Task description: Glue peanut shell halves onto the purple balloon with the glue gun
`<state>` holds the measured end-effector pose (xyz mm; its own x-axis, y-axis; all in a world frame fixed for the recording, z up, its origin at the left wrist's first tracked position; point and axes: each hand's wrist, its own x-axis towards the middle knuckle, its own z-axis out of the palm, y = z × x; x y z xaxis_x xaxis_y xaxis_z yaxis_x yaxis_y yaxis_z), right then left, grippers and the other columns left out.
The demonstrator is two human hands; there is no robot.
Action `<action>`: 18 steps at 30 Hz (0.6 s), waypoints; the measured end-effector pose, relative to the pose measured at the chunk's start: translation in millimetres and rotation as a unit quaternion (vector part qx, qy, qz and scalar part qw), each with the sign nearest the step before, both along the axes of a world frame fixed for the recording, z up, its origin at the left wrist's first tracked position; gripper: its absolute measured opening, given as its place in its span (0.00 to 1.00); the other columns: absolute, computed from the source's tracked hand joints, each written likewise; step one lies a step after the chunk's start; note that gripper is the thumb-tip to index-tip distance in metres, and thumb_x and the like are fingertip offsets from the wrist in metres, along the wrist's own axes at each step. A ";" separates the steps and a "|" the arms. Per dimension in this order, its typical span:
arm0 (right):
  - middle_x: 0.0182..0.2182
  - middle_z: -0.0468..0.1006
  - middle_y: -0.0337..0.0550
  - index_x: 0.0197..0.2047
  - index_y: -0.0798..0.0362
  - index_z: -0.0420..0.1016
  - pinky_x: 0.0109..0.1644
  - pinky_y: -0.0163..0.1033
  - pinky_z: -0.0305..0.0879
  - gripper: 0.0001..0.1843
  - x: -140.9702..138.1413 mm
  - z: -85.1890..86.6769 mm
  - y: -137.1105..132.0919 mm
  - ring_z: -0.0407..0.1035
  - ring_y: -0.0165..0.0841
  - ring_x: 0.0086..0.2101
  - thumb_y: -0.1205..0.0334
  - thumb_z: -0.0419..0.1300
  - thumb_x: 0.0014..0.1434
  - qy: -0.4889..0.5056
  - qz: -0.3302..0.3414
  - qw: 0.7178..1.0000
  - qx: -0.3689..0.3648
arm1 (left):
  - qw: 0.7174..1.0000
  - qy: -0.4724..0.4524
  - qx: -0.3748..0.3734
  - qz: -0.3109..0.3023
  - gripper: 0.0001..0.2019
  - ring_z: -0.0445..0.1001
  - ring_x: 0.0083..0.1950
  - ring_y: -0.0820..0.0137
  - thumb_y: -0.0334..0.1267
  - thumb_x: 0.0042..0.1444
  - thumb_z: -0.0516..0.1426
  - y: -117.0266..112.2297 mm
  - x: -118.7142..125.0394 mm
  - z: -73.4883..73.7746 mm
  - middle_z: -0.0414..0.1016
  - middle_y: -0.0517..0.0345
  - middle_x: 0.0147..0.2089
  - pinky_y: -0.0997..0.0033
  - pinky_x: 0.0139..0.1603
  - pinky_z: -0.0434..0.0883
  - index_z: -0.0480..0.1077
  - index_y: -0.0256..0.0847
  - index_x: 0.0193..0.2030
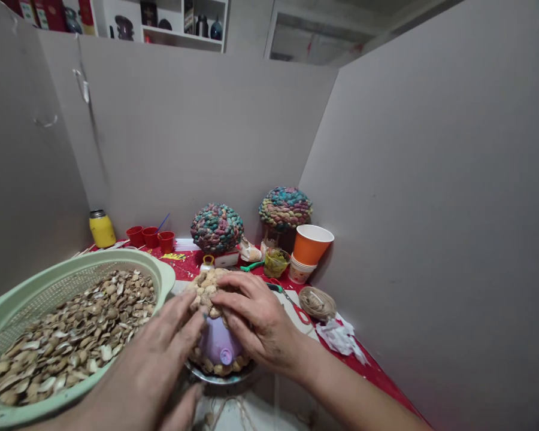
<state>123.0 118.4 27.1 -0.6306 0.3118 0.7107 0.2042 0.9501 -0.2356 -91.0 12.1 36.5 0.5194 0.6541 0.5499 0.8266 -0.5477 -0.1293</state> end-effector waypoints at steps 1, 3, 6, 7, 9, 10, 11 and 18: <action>0.51 0.71 0.51 0.51 0.52 0.71 0.54 0.50 0.63 0.14 -0.3 -0.2 -0.2 0.65 0.42 0.52 0.71 0.52 0.64 0.001 0.000 1.000 -0.003 | 1.000 0.007 0.002 0.005 0.33 0.62 0.69 0.51 0.35 0.55 0.56 -3.1 2.4 -7.5 0.61 0.35 0.69 0.54 0.60 0.72 0.55 0.33 0.68; 0.51 0.71 0.51 0.51 0.52 0.71 0.54 0.50 0.64 0.14 -1.5 0.0 -0.5 0.65 0.41 0.53 0.71 0.52 0.65 0.006 0.003 1.000 -0.010 | 1.000 -0.002 0.008 0.018 0.35 0.59 0.70 0.51 0.35 0.55 0.57 -4.3 7.9 -21.9 0.59 0.34 0.70 0.54 0.62 0.70 0.53 0.30 0.69; 0.51 0.72 0.50 0.52 0.51 0.71 0.55 0.50 0.65 0.15 -3.3 1.0 -0.6 0.66 0.41 0.53 0.72 0.52 0.65 0.016 0.011 1.000 -0.021 | 0.998 -0.059 0.019 0.014 0.35 0.53 0.73 0.51 0.34 0.56 0.56 4.2 15.7 -40.7 0.53 0.33 0.72 0.52 0.63 0.68 0.50 0.29 0.70; 0.51 0.72 0.50 0.52 0.51 0.71 0.55 0.50 0.65 0.15 -3.6 1.2 -0.6 0.66 0.41 0.52 0.72 0.52 0.65 0.018 0.012 1.000 -0.023 | 0.996 -0.081 0.025 0.004 0.35 0.51 0.73 0.51 0.34 0.57 0.56 8.4 17.7 -46.0 0.51 0.33 0.73 0.50 0.64 0.67 0.50 0.29 0.70; 0.50 0.72 0.50 0.52 0.50 0.71 0.55 0.51 0.65 0.15 -3.6 1.5 -0.4 0.66 0.40 0.52 0.72 0.52 0.65 0.019 0.013 0.999 -0.029 | 0.992 -0.119 0.031 -0.016 0.33 0.49 0.74 0.52 0.32 0.58 0.55 16.3 20.1 -54.4 0.48 0.34 0.74 0.48 0.66 0.64 0.50 0.30 0.69; 0.50 0.72 0.50 0.52 0.50 0.71 0.55 0.51 0.65 0.15 -3.3 1.6 -0.4 0.65 0.40 0.53 0.72 0.52 0.65 0.019 0.014 0.999 -0.032 | 0.990 -0.138 0.034 -0.024 0.32 0.48 0.74 0.52 0.32 0.59 0.54 19.4 20.7 -57.3 0.46 0.36 0.74 0.47 0.67 0.63 0.50 0.30 0.69; 0.50 0.71 0.50 0.52 0.50 0.71 0.55 0.51 0.64 0.15 -2.9 1.6 -0.3 0.65 0.40 0.53 0.72 0.52 0.65 0.017 0.014 0.999 -0.036 | 0.987 -0.154 0.035 -0.030 0.31 0.47 0.75 0.53 0.31 0.59 0.54 21.6 20.8 -59.5 0.46 0.37 0.75 0.47 0.67 0.62 0.51 0.30 0.69; 0.50 0.72 0.49 0.52 0.51 0.72 0.57 0.51 0.64 0.15 -2.5 2.7 -0.4 0.65 0.40 0.53 0.72 0.53 0.65 0.017 0.011 0.999 -0.050 | 0.983 -0.177 0.009 -0.040 0.31 0.47 0.75 0.54 0.30 0.60 0.54 22.7 18.9 -60.2 0.46 0.39 0.75 0.47 0.69 0.60 0.49 0.35 0.69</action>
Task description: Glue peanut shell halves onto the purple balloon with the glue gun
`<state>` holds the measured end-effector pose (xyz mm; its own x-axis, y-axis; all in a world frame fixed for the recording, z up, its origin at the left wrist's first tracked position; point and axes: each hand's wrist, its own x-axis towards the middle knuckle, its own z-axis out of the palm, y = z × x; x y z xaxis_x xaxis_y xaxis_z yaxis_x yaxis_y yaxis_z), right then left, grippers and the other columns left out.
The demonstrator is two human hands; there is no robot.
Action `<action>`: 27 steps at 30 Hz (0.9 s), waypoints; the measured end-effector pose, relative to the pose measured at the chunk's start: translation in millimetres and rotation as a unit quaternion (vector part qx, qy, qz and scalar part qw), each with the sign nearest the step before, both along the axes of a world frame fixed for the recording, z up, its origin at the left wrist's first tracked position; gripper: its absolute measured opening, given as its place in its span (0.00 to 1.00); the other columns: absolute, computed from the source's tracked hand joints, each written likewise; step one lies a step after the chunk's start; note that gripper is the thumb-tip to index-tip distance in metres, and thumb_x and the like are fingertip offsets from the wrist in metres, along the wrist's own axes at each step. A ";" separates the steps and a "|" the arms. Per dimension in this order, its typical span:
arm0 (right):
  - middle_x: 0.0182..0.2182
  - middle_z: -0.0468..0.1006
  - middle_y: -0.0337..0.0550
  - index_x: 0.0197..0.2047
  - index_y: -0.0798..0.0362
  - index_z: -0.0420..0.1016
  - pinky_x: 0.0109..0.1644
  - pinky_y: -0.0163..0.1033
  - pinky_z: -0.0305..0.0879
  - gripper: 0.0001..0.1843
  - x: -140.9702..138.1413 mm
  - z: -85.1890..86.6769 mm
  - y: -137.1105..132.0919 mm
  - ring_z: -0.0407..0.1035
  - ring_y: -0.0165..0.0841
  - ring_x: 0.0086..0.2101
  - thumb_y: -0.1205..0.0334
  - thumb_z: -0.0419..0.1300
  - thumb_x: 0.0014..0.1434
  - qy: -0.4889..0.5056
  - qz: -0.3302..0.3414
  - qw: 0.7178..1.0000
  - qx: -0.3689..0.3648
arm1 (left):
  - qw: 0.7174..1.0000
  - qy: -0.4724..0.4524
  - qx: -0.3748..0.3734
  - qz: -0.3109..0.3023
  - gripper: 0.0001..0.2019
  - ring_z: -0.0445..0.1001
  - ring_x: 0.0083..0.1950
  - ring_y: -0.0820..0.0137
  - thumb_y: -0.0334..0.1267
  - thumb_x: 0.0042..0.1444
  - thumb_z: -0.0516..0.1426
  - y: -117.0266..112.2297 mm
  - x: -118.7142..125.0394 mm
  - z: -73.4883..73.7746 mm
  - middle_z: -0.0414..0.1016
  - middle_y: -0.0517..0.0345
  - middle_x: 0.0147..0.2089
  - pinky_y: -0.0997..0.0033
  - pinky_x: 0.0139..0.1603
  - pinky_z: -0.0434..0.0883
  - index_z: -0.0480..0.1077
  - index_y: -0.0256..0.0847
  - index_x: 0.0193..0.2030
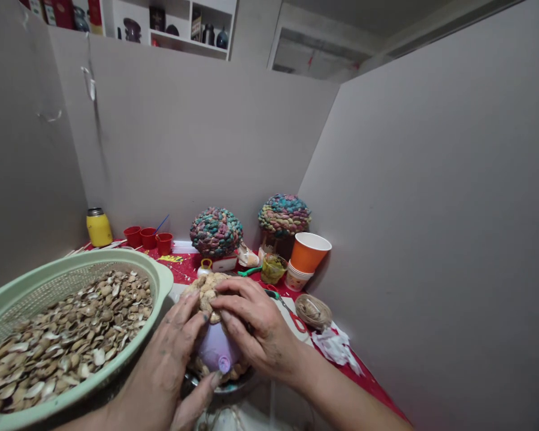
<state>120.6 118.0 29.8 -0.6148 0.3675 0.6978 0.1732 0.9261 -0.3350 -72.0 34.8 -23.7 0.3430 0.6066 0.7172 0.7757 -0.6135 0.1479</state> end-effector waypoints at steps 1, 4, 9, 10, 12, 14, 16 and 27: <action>0.50 0.72 0.49 0.51 0.51 0.72 0.57 0.51 0.64 0.14 -0.3 0.1 -0.1 0.65 0.40 0.53 0.72 0.53 0.65 0.002 -0.001 1.000 -0.001 | 1.000 0.001 0.000 -0.002 0.32 0.48 0.74 0.54 0.30 0.60 0.54 0.2 0.0 0.0 0.46 0.38 0.74 0.47 0.69 0.60 0.49 0.35 0.69; 0.49 0.72 0.49 0.50 0.51 0.73 0.56 0.50 0.65 0.14 -0.9 0.6 -0.5 0.66 0.39 0.51 0.72 0.53 0.65 0.008 -0.004 1.000 -0.007 | 1.000 0.005 -0.001 -0.006 0.32 0.50 0.74 0.53 0.30 0.59 0.55 2.3 -0.4 -1.2 0.50 0.37 0.73 0.46 0.67 0.62 0.49 0.35 0.69; 0.48 0.74 0.50 0.48 0.53 0.74 0.54 0.49 0.66 0.13 0.6 1.2 -0.1 0.67 0.39 0.50 0.72 0.53 0.64 0.025 -0.011 1.000 -0.011 | 1.000 0.019 -0.001 -0.004 0.30 0.51 0.73 0.52 0.31 0.59 0.56 5.9 -2.5 -3.9 0.53 0.35 0.71 0.43 0.66 0.63 0.51 0.34 0.67; 0.47 0.74 0.50 0.48 0.53 0.74 0.54 0.49 0.67 0.13 1.1 1.2 0.5 0.68 0.39 0.50 0.72 0.53 0.64 0.027 -0.013 1.000 -0.010 | 1.000 0.022 -0.001 -0.002 0.30 0.51 0.73 0.52 0.31 0.59 0.56 6.1 -2.8 -4.2 0.53 0.35 0.71 0.43 0.66 0.63 0.52 0.34 0.67; 0.47 0.75 0.50 0.47 0.52 0.75 0.53 0.48 0.68 0.13 2.4 1.6 2.2 0.69 0.39 0.49 0.72 0.53 0.64 0.033 -0.029 0.999 -0.010 | 1.000 0.024 0.003 0.002 0.30 0.51 0.73 0.52 0.32 0.59 0.56 6.2 -3.1 -4.3 0.54 0.35 0.71 0.43 0.66 0.63 0.52 0.34 0.67; 0.45 0.75 0.50 0.45 0.52 0.76 0.51 0.48 0.69 0.12 3.8 2.5 4.1 0.70 0.39 0.47 0.71 0.53 0.64 0.049 -0.057 0.997 -0.012 | 1.000 0.023 0.005 0.005 0.30 0.52 0.73 0.52 0.32 0.59 0.56 5.9 -3.1 -3.8 0.54 0.35 0.71 0.44 0.66 0.63 0.52 0.35 0.67; 0.44 0.76 0.50 0.44 0.52 0.76 0.51 0.48 0.69 0.11 4.9 4.3 4.6 0.70 0.40 0.47 0.71 0.53 0.64 0.069 -0.076 0.995 -0.016 | 1.000 0.021 0.001 0.007 0.31 0.52 0.73 0.52 0.32 0.59 0.56 5.7 -3.1 -3.0 0.54 0.36 0.71 0.44 0.67 0.63 0.51 0.36 0.67; 0.46 0.75 0.48 0.54 0.51 0.69 0.56 0.49 0.66 0.16 3.1 4.5 -5.3 0.67 0.38 0.51 0.72 0.52 0.65 0.030 0.033 0.999 -0.025 | 1.000 0.003 -0.009 0.001 0.33 0.52 0.73 0.52 0.34 0.60 0.56 7.3 -5.5 -11.9 0.54 0.40 0.72 0.46 0.68 0.61 0.50 0.39 0.70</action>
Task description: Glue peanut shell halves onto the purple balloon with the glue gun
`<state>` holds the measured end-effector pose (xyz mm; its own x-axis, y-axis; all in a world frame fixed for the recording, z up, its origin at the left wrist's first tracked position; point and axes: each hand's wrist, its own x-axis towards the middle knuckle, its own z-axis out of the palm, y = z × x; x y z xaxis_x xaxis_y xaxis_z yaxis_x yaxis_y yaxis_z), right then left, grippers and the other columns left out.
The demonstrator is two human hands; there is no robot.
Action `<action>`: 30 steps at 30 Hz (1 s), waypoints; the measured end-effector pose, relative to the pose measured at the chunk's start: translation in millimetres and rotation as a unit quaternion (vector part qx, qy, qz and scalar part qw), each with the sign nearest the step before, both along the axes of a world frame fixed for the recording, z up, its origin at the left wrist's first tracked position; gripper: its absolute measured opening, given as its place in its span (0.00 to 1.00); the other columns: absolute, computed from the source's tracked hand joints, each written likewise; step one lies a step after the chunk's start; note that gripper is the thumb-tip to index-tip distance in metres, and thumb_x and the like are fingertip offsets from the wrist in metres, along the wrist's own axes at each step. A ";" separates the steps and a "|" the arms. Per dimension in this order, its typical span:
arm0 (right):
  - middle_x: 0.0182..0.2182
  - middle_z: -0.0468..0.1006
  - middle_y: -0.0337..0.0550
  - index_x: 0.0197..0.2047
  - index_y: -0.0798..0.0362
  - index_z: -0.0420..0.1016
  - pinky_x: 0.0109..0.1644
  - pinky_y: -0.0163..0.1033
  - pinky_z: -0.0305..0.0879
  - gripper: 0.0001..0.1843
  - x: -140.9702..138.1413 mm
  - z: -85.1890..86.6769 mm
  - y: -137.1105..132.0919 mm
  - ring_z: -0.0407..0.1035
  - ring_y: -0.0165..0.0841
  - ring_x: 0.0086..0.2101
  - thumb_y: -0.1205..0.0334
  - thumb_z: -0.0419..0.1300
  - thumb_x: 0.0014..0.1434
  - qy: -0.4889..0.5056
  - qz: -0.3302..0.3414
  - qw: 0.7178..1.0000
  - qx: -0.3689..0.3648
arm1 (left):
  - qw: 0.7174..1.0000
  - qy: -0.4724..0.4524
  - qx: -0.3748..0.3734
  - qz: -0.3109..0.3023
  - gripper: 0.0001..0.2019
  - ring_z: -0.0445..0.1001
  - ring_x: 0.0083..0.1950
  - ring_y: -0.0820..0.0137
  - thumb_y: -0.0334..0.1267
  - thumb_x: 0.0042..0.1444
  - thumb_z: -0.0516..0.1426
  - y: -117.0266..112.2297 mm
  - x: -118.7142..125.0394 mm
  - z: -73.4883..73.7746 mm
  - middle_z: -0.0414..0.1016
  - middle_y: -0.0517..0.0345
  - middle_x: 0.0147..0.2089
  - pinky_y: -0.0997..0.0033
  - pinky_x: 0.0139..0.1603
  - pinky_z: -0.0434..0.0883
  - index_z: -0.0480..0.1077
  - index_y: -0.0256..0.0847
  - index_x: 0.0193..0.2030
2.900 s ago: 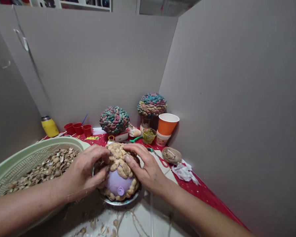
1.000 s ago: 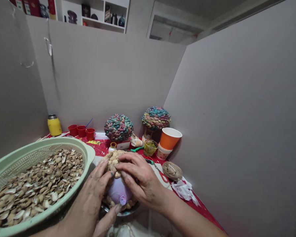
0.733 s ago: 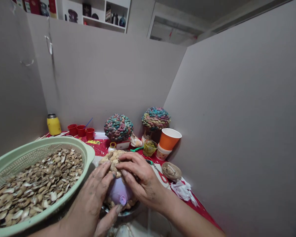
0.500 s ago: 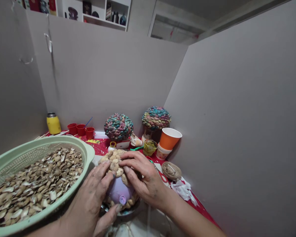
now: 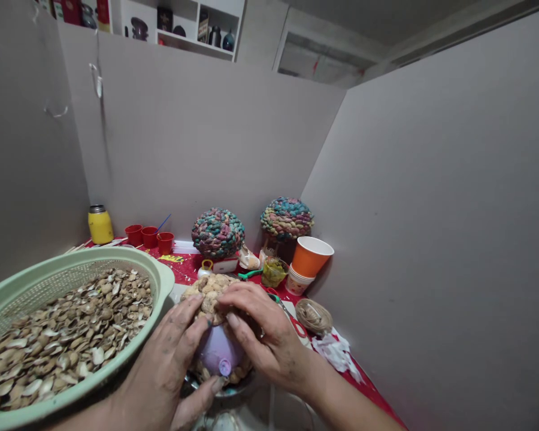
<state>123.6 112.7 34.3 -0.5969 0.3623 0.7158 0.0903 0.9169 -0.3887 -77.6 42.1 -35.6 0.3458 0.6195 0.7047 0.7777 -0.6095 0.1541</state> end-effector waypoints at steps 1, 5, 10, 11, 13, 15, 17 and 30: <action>0.46 0.74 0.48 0.54 0.50 0.69 0.56 0.48 0.66 0.16 0.4 -1.0 1.0 0.66 0.38 0.51 0.72 0.52 0.65 -0.004 -0.005 1.000 -0.003 | 1.000 -0.001 0.000 -0.002 0.33 0.52 0.73 0.52 0.34 0.60 0.56 0.2 -0.4 -0.2 0.54 0.40 0.72 0.46 0.68 0.62 0.50 0.39 0.70; 0.46 0.75 0.46 0.55 0.49 0.68 0.56 0.48 0.65 0.16 1.1 -2.4 3.3 0.66 0.38 0.51 0.72 0.52 0.66 -0.013 -0.013 1.000 0.006 | 1.000 0.002 0.004 -0.008 0.33 0.53 0.73 0.53 0.34 0.59 0.56 0.7 -2.0 0.6 0.55 0.39 0.72 0.47 0.67 0.63 0.50 0.38 0.70; 0.46 0.76 0.47 0.54 0.49 0.68 0.55 0.48 0.65 0.16 -0.9 -0.8 1.1 0.67 0.39 0.51 0.72 0.52 0.65 -0.015 -0.018 0.999 0.023 | 1.000 -0.001 -0.001 -0.017 0.35 0.52 0.73 0.52 0.34 0.59 0.57 -0.1 -4.5 -3.9 0.54 0.39 0.72 0.46 0.68 0.62 0.48 0.38 0.71; 0.46 0.76 0.47 0.54 0.49 0.68 0.55 0.48 0.65 0.16 -1.3 -0.7 0.8 0.67 0.39 0.50 0.72 0.52 0.65 -0.017 -0.018 0.999 0.027 | 1.000 -0.002 -0.003 -0.018 0.35 0.52 0.73 0.52 0.34 0.59 0.57 -0.5 -5.1 -5.3 0.54 0.39 0.72 0.45 0.68 0.62 0.48 0.39 0.71; 0.46 0.76 0.47 0.54 0.50 0.67 0.55 0.48 0.65 0.16 -1.9 -0.7 0.7 0.67 0.39 0.50 0.72 0.52 0.65 -0.021 -0.022 0.999 0.037 | 1.000 -0.001 -0.006 -0.016 0.35 0.52 0.73 0.51 0.34 0.59 0.56 -1.4 -6.4 -7.3 0.53 0.40 0.73 0.45 0.68 0.61 0.48 0.40 0.71; 0.46 0.76 0.48 0.54 0.50 0.67 0.54 0.48 0.65 0.16 -2.0 -0.8 1.0 0.67 0.40 0.50 0.72 0.52 0.65 -0.026 -0.026 0.998 0.047 | 1.000 0.005 -0.003 -0.011 0.35 0.52 0.73 0.51 0.34 0.59 0.56 -2.0 -7.8 -8.3 0.52 0.42 0.74 0.46 0.68 0.61 0.48 0.40 0.72; 0.46 0.76 0.48 0.55 0.50 0.67 0.53 0.49 0.66 0.16 -1.7 -1.0 1.3 0.67 0.40 0.50 0.72 0.52 0.65 -0.030 -0.027 0.998 0.055 | 1.000 0.015 0.002 -0.005 0.35 0.52 0.73 0.51 0.34 0.59 0.56 -1.9 -9.5 -8.9 0.51 0.43 0.74 0.47 0.68 0.60 0.49 0.41 0.72; 0.45 0.76 0.49 0.55 0.52 0.67 0.53 0.50 0.66 0.17 -0.5 -1.4 0.5 0.68 0.41 0.49 0.73 0.53 0.64 -0.033 -0.027 0.996 0.074 | 0.997 0.064 -0.004 0.036 0.36 0.53 0.73 0.49 0.32 0.58 0.56 -7.7 -19.5 -17.5 0.47 0.45 0.75 0.46 0.67 0.61 0.50 0.43 0.72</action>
<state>123.1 113.2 33.0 -0.6275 0.2877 0.7235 0.1613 0.9571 -0.2407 -97.1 34.4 -53.1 0.3871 0.6513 0.6526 0.8329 -0.5506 0.0555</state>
